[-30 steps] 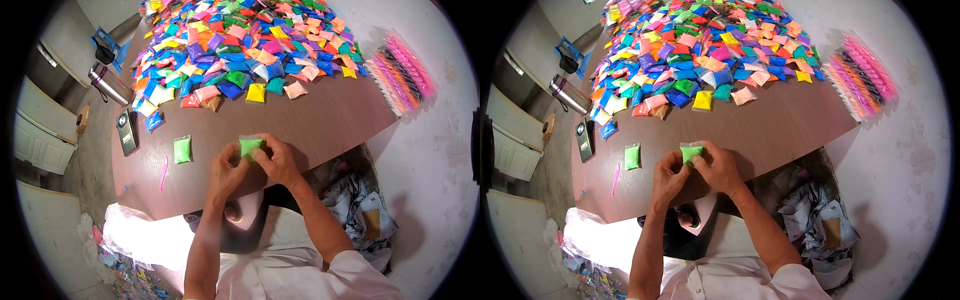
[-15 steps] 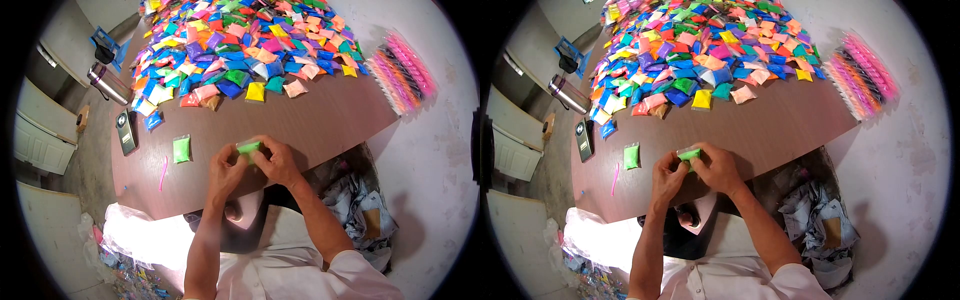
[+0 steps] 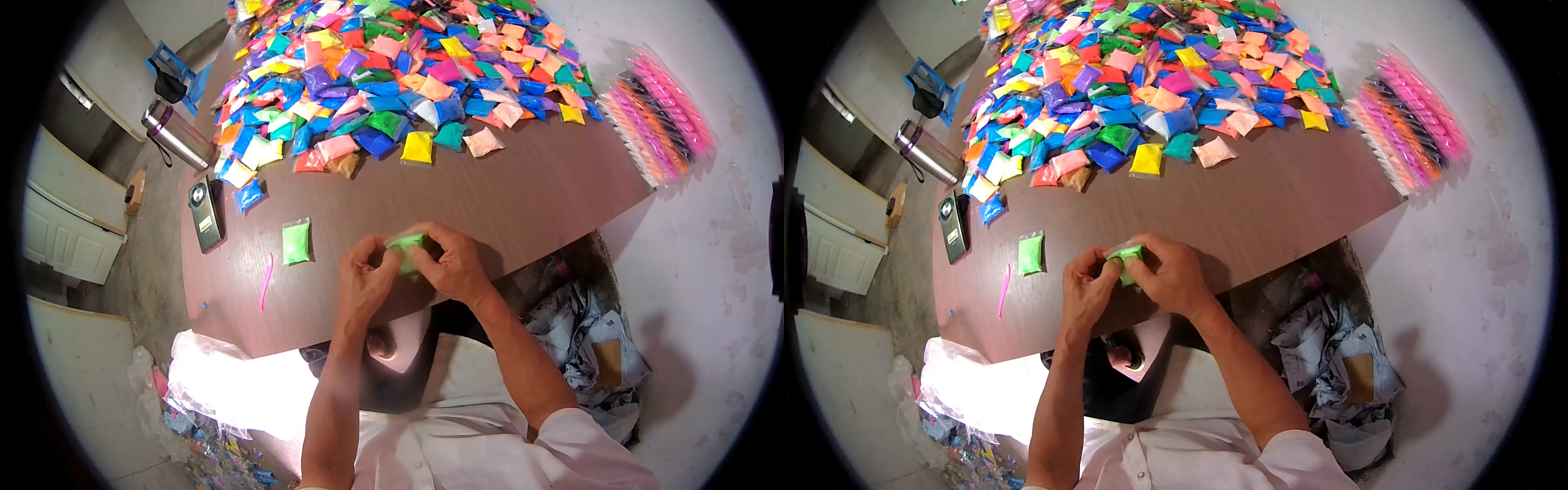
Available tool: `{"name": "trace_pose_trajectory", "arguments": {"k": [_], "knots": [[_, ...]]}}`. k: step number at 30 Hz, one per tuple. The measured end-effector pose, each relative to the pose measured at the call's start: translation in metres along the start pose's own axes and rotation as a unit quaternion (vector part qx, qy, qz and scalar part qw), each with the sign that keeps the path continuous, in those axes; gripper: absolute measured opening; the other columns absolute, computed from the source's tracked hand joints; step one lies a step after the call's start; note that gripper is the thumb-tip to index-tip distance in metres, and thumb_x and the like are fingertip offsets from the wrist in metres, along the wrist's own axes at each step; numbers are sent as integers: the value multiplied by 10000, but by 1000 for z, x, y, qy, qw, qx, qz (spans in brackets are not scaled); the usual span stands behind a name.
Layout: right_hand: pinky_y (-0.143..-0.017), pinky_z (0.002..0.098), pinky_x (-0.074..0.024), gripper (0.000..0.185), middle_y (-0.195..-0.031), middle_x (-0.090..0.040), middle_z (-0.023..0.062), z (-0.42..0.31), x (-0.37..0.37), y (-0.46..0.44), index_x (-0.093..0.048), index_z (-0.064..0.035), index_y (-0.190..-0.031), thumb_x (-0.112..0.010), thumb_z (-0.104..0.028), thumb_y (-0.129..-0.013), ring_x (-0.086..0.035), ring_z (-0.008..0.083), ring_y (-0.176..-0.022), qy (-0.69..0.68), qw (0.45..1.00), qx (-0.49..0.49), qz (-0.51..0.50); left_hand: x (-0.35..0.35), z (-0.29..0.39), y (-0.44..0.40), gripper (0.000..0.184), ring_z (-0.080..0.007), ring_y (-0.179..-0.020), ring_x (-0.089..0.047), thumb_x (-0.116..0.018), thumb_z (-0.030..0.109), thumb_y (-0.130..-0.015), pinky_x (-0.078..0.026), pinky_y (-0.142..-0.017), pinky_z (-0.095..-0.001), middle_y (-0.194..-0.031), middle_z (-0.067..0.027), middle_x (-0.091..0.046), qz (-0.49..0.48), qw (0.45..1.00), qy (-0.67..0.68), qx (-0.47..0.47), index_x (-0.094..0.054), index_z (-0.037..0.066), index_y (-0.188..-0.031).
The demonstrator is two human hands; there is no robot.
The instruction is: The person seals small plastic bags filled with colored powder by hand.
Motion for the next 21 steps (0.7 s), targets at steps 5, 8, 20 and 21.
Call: {"name": "trace_pose_trajectory", "arguments": {"k": [5,8,20,21], "knots": [[-785,394,-582,199,-957,-749,175,4,0,0,-720,-32,-1122,-687,-137,-957,-743,312,-854,-31,999,-5,8,-5,9,3,155,-33,-744,-599,-725,115,-941,-468,-664,-214,-803,33,-689,19,999,31,-31,-773,1,-1034],[-786,403,-581,179,-952,-748,175,3,1,-1,-731,-32,-1093,-685,-139,-958,-743,320,-854,-30,999,-8,12,-5,11,2,159,-43,-742,-610,-732,120,-951,-478,-666,-220,-812,22,-702,21,998,40,-43,-771,-3,-1044],[-795,401,-584,218,-976,-756,176,1,-1,-1,-731,-31,-1124,-703,-134,-933,-752,329,-879,-1,1000,-5,4,-6,3,1,190,-44,-748,-604,-733,134,-973,-481,-663,-225,-822,12,-705,33,996,54,-59,-758,-20,-1082],[-795,390,-585,221,-976,-760,168,4,-1,-1,-729,-31,-1134,-706,-122,-933,-755,314,-874,-7,1000,-9,5,-6,4,1,190,-44,-748,-604,-733,134,-973,-481,-663,-225,-822,12,-705,33,996,53,-58,-758,-20,-1082]]}}
Point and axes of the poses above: each hand's wrist, its own y-axis away from the middle knuckle, its own x-axis out of the back of the hand, z = x × y, the point moved 1 cm from there along -y, towards the middle knuckle
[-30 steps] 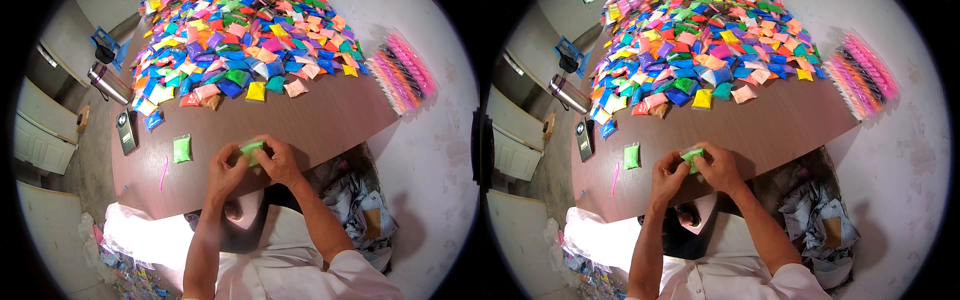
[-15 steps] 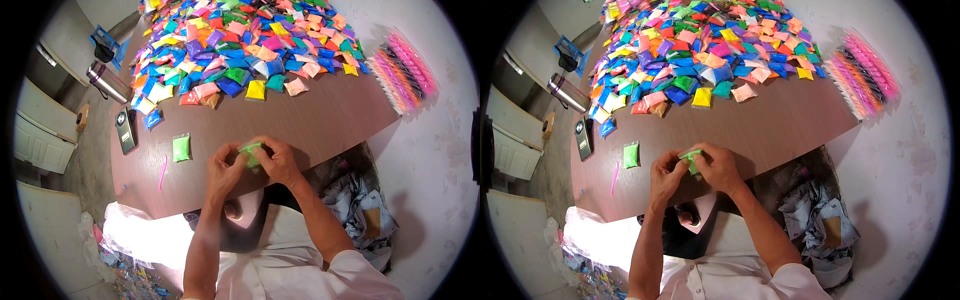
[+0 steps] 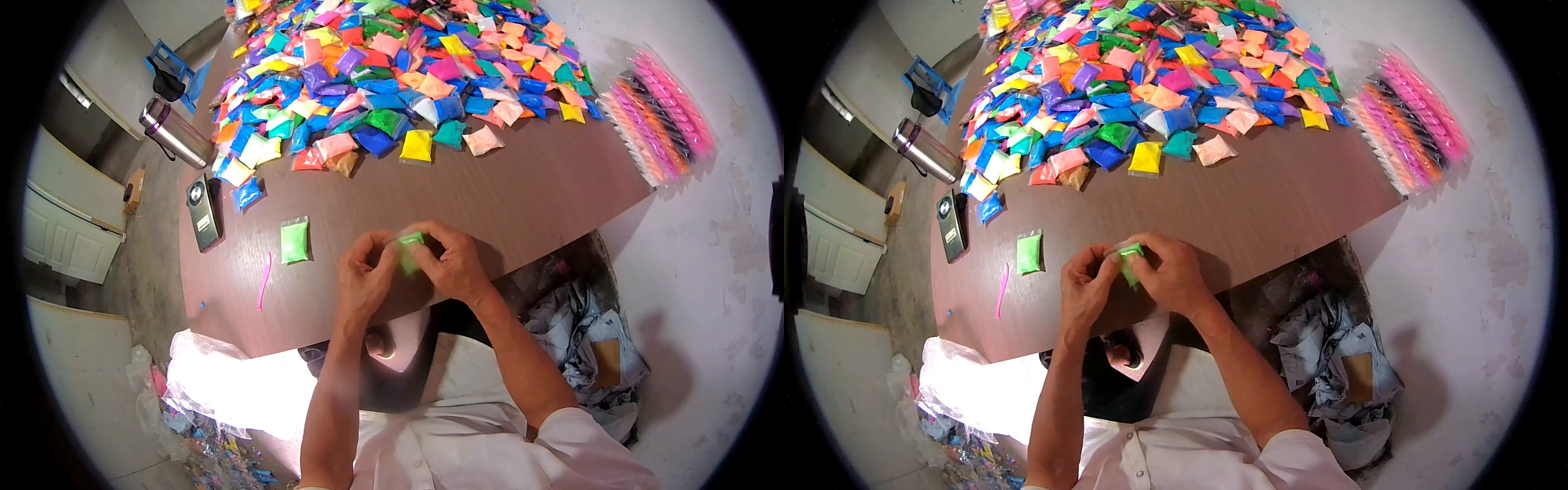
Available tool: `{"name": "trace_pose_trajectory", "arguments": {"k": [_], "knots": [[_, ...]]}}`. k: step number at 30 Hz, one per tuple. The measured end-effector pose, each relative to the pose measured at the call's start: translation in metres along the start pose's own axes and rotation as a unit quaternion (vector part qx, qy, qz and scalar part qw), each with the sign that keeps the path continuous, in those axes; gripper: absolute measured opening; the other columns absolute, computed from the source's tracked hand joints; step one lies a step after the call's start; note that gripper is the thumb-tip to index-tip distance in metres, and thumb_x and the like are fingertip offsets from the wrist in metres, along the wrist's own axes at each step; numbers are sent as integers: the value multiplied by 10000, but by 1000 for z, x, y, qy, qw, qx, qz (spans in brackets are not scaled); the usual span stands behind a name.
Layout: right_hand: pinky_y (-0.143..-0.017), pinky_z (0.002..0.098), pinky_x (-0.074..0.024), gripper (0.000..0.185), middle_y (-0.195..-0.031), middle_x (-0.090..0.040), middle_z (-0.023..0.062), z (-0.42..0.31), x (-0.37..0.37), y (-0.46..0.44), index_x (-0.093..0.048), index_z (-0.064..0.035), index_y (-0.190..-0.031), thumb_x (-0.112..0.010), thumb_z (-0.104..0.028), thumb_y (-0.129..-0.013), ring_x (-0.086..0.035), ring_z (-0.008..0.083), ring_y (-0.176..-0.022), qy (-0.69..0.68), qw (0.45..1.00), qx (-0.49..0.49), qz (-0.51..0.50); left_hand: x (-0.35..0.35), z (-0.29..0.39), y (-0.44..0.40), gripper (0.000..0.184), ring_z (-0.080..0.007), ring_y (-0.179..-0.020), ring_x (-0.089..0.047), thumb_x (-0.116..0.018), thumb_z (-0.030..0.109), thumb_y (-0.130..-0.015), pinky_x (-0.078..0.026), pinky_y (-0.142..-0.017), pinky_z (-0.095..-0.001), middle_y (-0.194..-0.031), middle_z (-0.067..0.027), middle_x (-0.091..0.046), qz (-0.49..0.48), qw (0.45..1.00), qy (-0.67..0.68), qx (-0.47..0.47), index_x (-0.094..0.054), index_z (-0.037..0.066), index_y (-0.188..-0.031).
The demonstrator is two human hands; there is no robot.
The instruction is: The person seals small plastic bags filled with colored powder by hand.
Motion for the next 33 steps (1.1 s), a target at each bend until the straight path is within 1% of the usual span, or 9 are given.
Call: {"name": "trace_pose_trajectory", "arguments": {"k": [6,9,12,14,18,21,23,30,33], "knots": [[-799,337,-582,203,-968,-763,137,4,2,1,-732,-26,-1133,-716,-74,-936,-754,236,-871,-59,998,-21,-5,1,13,0,232,-40,-760,-605,-733,127,-945,-481,-683,-217,-837,18,-709,-56,997,-42,20,-776,-6,-1129],[-807,345,-584,217,-1014,-763,135,-2,2,-1,-732,-23,-1143,-718,-84,-935,-755,244,-895,-34,999,1,-7,1,11,0,205,-39,-763,-607,-725,120,-949,-480,-684,-216,-843,21,-710,-44,997,-44,46,-781,-1,-1104],[-815,348,-584,249,-1066,-759,134,-13,4,-2,-725,-26,-1171,-719,-82,-928,-753,251,-922,11,999,45,-11,3,3,0,211,-57,-854,-650,-715,107,-984,-514,-777,-225,-938,18,-736,-42,997,-23,61,-759,-23,-1144],[-823,349,-585,266,-1076,-757,137,-13,4,-2,-719,-26,-1186,-717,-76,-924,-752,248,-933,18,999,42,-14,6,3,-1,209,-57,-859,-651,-712,96,-980,-514,-780,-223,-948,20,-737,-43,997,41,50,-756,-26,-1144],[-835,352,-588,308,-1060,-756,142,-2,2,0,-704,-21,-1218,-710,-56,-913,-750,234,-928,-44,999,0,-13,5,10,-1,205,-63,-860,-655,-715,94,-974,-516,-785,-225,-943,9,-742,-48,997,10,62,-753,-31,-1133],[-830,352,-590,312,-1035,-759,140,2,4,1,-705,-22,-1221,-707,-43,-910,-747,222,-907,-98,995,-8,-6,4,12,0,202,-65,-850,-648,-719,110,-977,-514,-772,-231,-927,5,-739,-47,997,-63,28,-751,-30,-1118],[-830,356,-591,319,-1036,-762,146,0,4,1,-705,-23,-1224,-711,-55,-907,-751,238,-903,-81,997,-15,-10,4,6,-1,165,-32,-692,-544,-718,129,-936,-435,-614,-233,-743,41,-635,-48,995,-81,9,-743,-11,-1021],[-850,379,-595,387,-1076,-758,189,-15,6,-2,-696,-28,-1265,-732,-128,-893,-758,329,-926,36,999,29,-11,1,-10,-4,136,-33,-676,-513,-707,122,-936,-400,-587,-242,-714,44,-599,-5,1000,-5,26,-727,-5,-977],[-843,370,-596,378,-1074,-761,175,-10,4,-1,-693,-28,-1272,-720,-106,-904,-760,299,-920,27,999,23,-13,2,-5,-4,139,-39,-692,-520,-715,123,-931,-409,-600,-245,-739,39,-616,-11,999,22,21,-729,-3,-985]]}}
Point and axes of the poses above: each hand's wrist, its own y-axis away from the middle knuckle, its own x-axis out of the back of the hand, z = x × y, the point moved 1 cm from there along -y, towards the middle knuckle
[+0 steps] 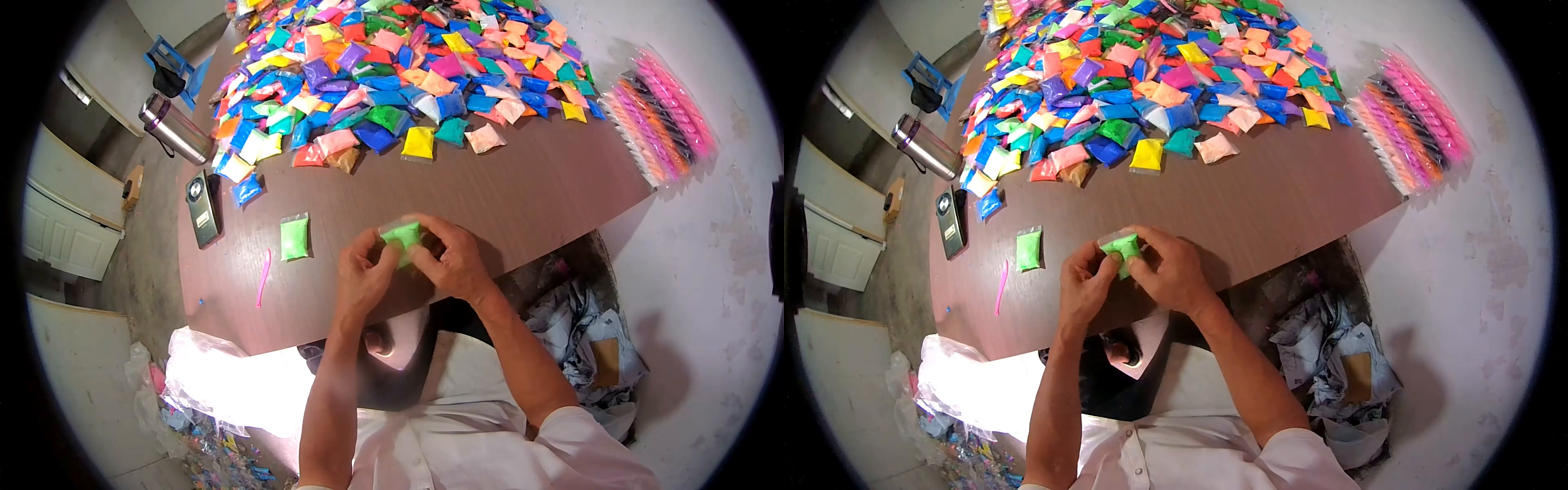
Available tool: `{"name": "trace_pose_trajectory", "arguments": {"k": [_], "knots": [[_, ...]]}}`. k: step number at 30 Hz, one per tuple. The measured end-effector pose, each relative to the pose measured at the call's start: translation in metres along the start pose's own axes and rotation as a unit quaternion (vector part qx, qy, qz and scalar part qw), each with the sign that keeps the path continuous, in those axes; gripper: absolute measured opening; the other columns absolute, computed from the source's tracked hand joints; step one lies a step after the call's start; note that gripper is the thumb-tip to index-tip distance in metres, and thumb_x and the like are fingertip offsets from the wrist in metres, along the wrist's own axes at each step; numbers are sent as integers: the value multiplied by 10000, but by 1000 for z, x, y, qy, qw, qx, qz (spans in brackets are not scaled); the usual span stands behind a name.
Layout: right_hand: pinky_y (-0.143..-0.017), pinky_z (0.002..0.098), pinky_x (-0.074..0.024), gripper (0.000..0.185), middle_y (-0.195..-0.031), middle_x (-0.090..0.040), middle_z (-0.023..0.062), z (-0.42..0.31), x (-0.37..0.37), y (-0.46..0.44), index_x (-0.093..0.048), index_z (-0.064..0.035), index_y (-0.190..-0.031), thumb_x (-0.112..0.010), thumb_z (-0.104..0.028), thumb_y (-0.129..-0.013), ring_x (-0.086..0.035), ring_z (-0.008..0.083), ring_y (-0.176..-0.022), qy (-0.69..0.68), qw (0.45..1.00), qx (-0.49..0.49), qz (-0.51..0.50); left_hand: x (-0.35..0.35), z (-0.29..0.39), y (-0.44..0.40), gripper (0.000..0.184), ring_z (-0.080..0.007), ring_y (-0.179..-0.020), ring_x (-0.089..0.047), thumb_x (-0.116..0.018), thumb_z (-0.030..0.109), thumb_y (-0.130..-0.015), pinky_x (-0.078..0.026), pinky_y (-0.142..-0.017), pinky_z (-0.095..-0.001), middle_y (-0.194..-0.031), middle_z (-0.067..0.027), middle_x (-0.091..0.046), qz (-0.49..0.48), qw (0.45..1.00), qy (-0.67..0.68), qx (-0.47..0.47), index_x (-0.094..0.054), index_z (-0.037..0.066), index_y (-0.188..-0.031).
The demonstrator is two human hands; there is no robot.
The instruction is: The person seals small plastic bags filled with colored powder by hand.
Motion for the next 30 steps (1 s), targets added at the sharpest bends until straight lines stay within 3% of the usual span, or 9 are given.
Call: {"name": "trace_pose_trajectory", "arguments": {"k": [2,6,12,14,15,18,23,30], "knots": [[-838,362,-596,370,-1068,-762,165,8,-2,2,-693,-28,-1272,-715,-95,-909,-759,276,-910,-42,999,-18,4,2,1,1,181,-45,-720,-541,-724,131,-925,-429,-626,-246,-775,32,-642,-29,995,-81,-45,-748,-4,-1041],[-815,340,-595,353,-1047,-763,138,12,-2,4,-694,-32,-1269,-711,-71,-919,-751,218,-882,-101,994,-44,7,-4,23,5,220,-48,-742,-556,-735,142,-920,-435,-644,-246,-803,25,-662,-44,994,-94,-24,-757,-3,-1084],[-808,344,-594,353,-1054,-770,133,-4,2,0,-698,-39,-1265,-722,-67,-913,-754,222,-889,-15,1000,-22,-10,-1,7,2,240,-47,-745,-564,-742,152,-925,-435,-645,-243,-813,21,-671,-26,998,-49,-6,-761,-4,-1107],[-819,346,-592,354,-1061,-771,135,-4,1,0,-698,-41,-1266,-718,-58,-914,-755,223,-901,-13,1000,-12,-6,2,6,1,193,-57,-847,-636,-709,94,-960,-503,-780,-241,-949,15,-727,-44,999,-27,6,-743,-10,-1119],[-830,347,-591,355,-1068,-772,137,-3,1,0,-698,-44,-1268,-715,-50,-914,-756,224,-914,-11,1000,-2,-1,4,6,1,193,-57,-847,-636,-709,94,-960,-503,-780,-241,-949,15,-727,-44,999,-28,6,-743,-10,-1119],[-854,349,-586,362,-1074,-770,142,6,-1,2,-696,-49,-1274,-712,-39,-913,-758,227,-943,-90,996,-25,7,4,10,1,207,-63,-847,-639,-710,93,-959,-508,-788,-244,-961,13,-734,-52,994,-95,8,-742,-8,-1137],[-882,350,-584,375,-1089,-768,145,11,-1,3,-692,-54,-1287,-714,-41,-913,-758,229,-979,-106,994,-30,17,0,26,3,216,-66,-865,-639,-712,94,-959,-514,-797,-256,-976,11,-737,-73,985,-158,7,-739,-10,-1147],[-893,368,-594,406,-1120,-760,152,-5,0,-1,-671,-73,-1327,-716,-79,-924,-763,266,-1004,18,1000,1,-1,4,4,0,225,-75,-892,-656,-700,67,-963,-524,-817,-253,-1010,-5,-743,-42,998,-33,13,-722,-19,-1171]]}}
Point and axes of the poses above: each hand's wrist, its own y-axis away from the middle knuckle, its own x-axis out of the back of the hand, z = x × y, the point moved 1 cm from there along -y, towards the middle knuckle
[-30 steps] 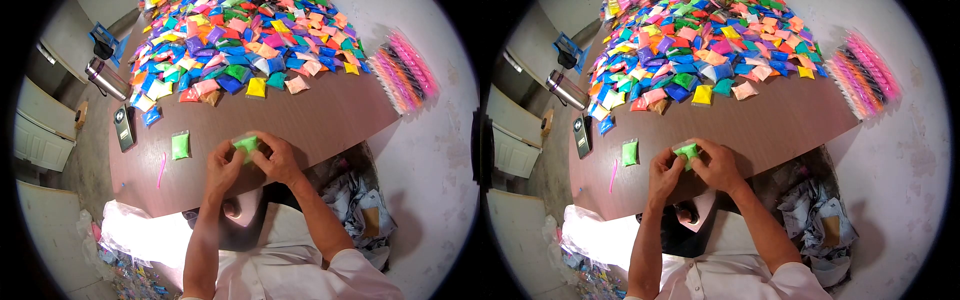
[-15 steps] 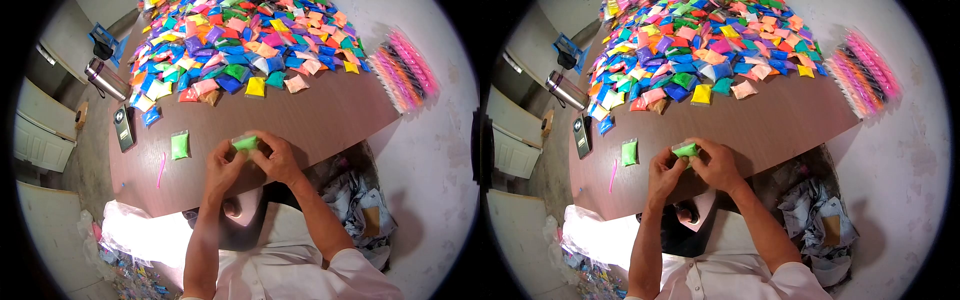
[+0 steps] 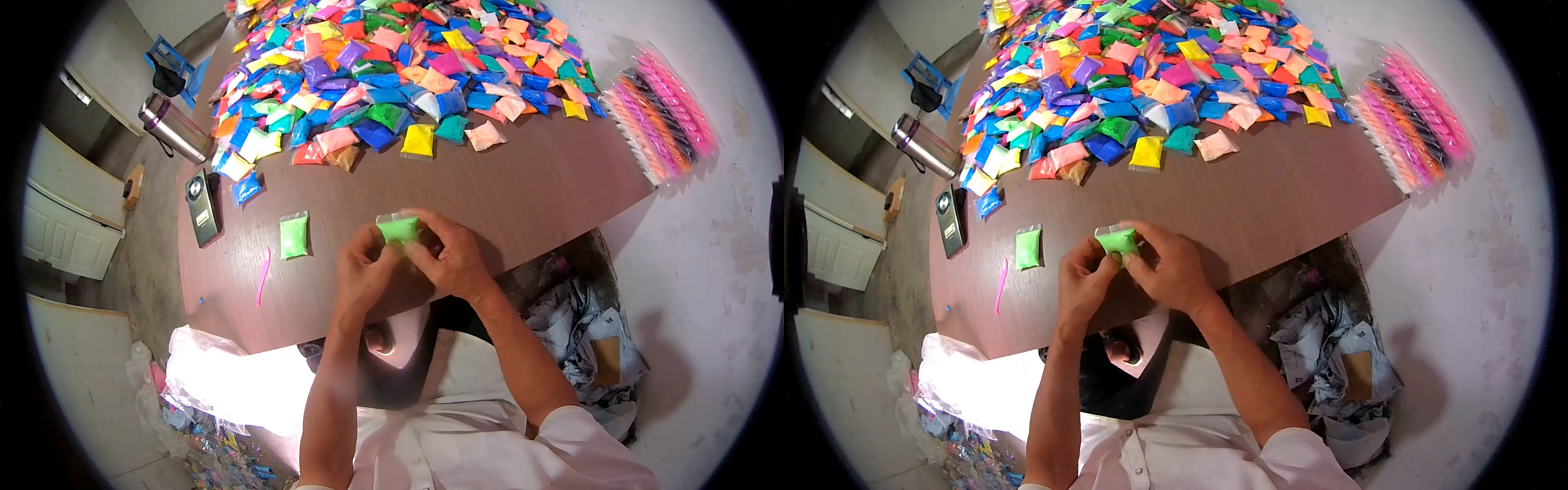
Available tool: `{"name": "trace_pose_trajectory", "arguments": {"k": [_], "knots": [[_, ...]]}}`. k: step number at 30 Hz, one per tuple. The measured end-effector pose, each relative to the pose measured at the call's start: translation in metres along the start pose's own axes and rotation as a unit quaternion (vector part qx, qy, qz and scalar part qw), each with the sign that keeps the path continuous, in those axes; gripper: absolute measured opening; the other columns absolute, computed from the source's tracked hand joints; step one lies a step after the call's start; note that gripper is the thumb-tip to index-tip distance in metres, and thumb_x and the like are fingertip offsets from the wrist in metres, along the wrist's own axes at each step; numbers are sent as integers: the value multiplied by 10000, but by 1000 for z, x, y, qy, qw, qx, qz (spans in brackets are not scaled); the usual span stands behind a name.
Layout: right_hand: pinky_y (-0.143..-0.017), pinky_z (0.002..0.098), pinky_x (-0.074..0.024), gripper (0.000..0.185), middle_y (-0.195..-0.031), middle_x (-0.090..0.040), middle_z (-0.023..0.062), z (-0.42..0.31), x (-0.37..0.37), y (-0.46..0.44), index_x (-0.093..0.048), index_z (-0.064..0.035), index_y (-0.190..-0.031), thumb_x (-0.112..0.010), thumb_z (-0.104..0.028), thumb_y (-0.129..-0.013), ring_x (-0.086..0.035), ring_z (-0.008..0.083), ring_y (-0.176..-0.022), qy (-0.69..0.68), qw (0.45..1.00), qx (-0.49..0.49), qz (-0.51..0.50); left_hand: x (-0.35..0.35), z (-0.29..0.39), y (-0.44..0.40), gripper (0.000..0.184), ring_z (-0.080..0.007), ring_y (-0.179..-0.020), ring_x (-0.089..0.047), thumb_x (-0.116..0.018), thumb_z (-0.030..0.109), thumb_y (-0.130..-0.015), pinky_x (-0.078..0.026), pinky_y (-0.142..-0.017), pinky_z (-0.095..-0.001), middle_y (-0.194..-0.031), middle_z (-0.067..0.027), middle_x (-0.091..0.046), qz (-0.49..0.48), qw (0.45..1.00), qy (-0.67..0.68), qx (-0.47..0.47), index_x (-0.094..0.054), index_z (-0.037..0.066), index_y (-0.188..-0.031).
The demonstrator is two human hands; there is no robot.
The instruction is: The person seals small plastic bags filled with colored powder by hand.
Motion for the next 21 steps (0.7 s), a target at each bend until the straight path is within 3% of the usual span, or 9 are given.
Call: {"name": "trace_pose_trajectory", "arguments": {"k": [1,3,5,11,14,18,21], "knots": [[-893,368,-594,406,-1120,-760,152,-3,1,0,-671,-73,-1327,-716,-79,-924,-763,266,-1004,0,1000,0,0,2,-2,-1,232,-80,-900,-663,-700,61,-962,-526,-823,-252,-1017,-14,-745,-3,1000,6,6,-718,-21,-1178],[-885,362,-594,413,-1117,-757,153,-5,3,1,-664,-71,-1337,-714,-80,-927,-761,256,-990,-73,992,-96,-34,2,1,-1,238,-85,-909,-670,-701,56,-960,-529,-829,-251,-1023,-22,-747,-7,1000,12,12,-714,-23,-1185],[-880,358,-593,410,-1106,-756,152,14,-2,4,-662,-67,-1335,-714,-82,-929,-759,251,-980,-98,993,-68,-10,1,9,2,240,-88,-904,-668,-713,63,-955,-529,-826,-254,-1015,-28,-747,-22,997,-73,-24,-717,-20,-1180],[-874,363,-590,402,-1095,-754,155,16,-1,4,-657,-54,-1323,-718,-84,-927,-753,251,-971,-103,993,-52,15,-4,23,3,215,-87,-899,-665,-711,72,-965,-529,-826,-255,-999,-22,-749,-23,994,-105,8,-724,-17,-1161],[-876,372,-589,414,-1101,-753,161,10,-1,2,-651,-58,-1328,-724,-91,-923,-753,274,-982,-59,998,-38,8,-4,7,0,264,-93,-811,-653,-737,152,-940,-522,-739,-272,-892,-32,-736,0,998,-51,-24,-743,-13,-1146],[-879,380,-588,435,-1103,-750,166,-1,1,1,-640,-66,-1343,-731,-101,-919,-749,303,-998,-6,1000,-18,0,-2,-2,-1,254,-87,-821,-657,-734,140,-945,-525,-750,-263,-899,-30,-738,16,1000,1,-23,-740,-19,-1142],[-880,383,-588,439,-1118,-750,167,9,-2,3,-636,-64,-1348,-729,-97,-920,-748,301,-1012,-68,996,-57,0,-2,5,0,262,-80,-827,-656,-731,130,-943,-528,-754,-257,-904,-31,-740,9,1000,-12,-28,-741,-24,-1154]]}}
Point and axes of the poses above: each hand's wrist, its own y-axis away from the middle knuckle, its own x-axis out of the back of the hand, z = x × y, the point moved 1 cm from there along -y, towards the middle knuckle
